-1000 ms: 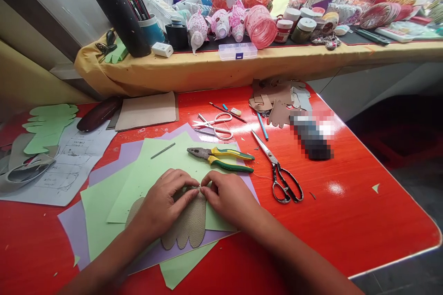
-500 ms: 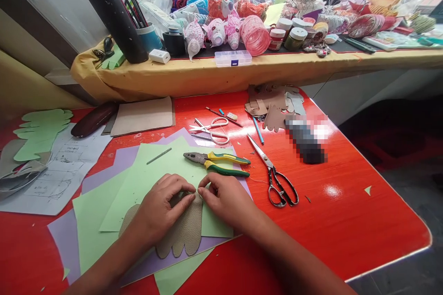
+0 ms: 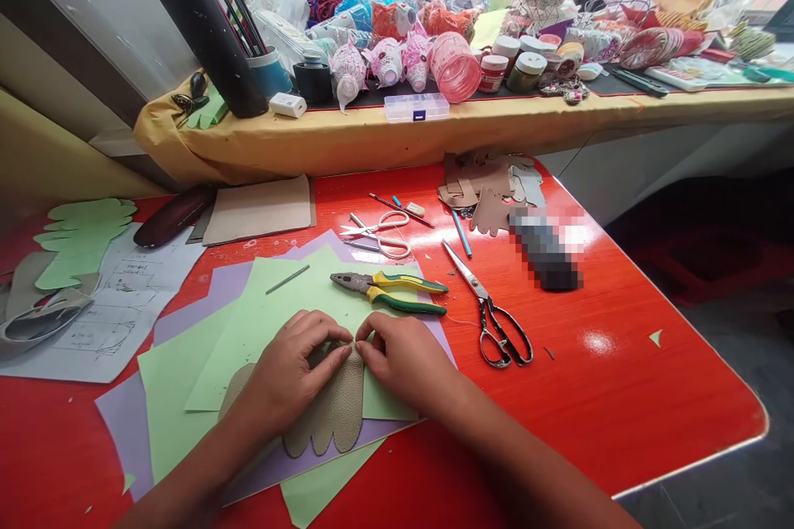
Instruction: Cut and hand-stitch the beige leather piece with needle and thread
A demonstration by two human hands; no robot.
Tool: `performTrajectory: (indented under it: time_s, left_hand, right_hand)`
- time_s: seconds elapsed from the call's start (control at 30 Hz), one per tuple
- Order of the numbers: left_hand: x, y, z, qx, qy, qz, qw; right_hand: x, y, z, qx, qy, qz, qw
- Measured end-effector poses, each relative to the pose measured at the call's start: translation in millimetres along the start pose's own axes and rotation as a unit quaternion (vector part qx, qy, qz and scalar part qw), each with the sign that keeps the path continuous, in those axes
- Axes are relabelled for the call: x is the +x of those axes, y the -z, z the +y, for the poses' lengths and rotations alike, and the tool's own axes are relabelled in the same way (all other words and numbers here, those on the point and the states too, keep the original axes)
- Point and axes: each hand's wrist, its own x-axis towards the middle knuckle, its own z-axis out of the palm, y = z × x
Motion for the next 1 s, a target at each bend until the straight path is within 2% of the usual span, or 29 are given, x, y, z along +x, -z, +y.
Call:
performTrajectory:
  time_s: [0.67,1.0]
  left_hand:
    - [-2.8,0.1,-1.9,0.03,-0.017,-0.02,0.999]
    - [-1.0,7.8,-0.7,-0.04,0.007,-0.028,0.999]
  right_hand:
    - [1.4,0.5,0.3,-0.006,-0.006,-0.007,1.0]
    - [2.3,2.0,-1.3,-0.005,-0.004,-0.008,1.0]
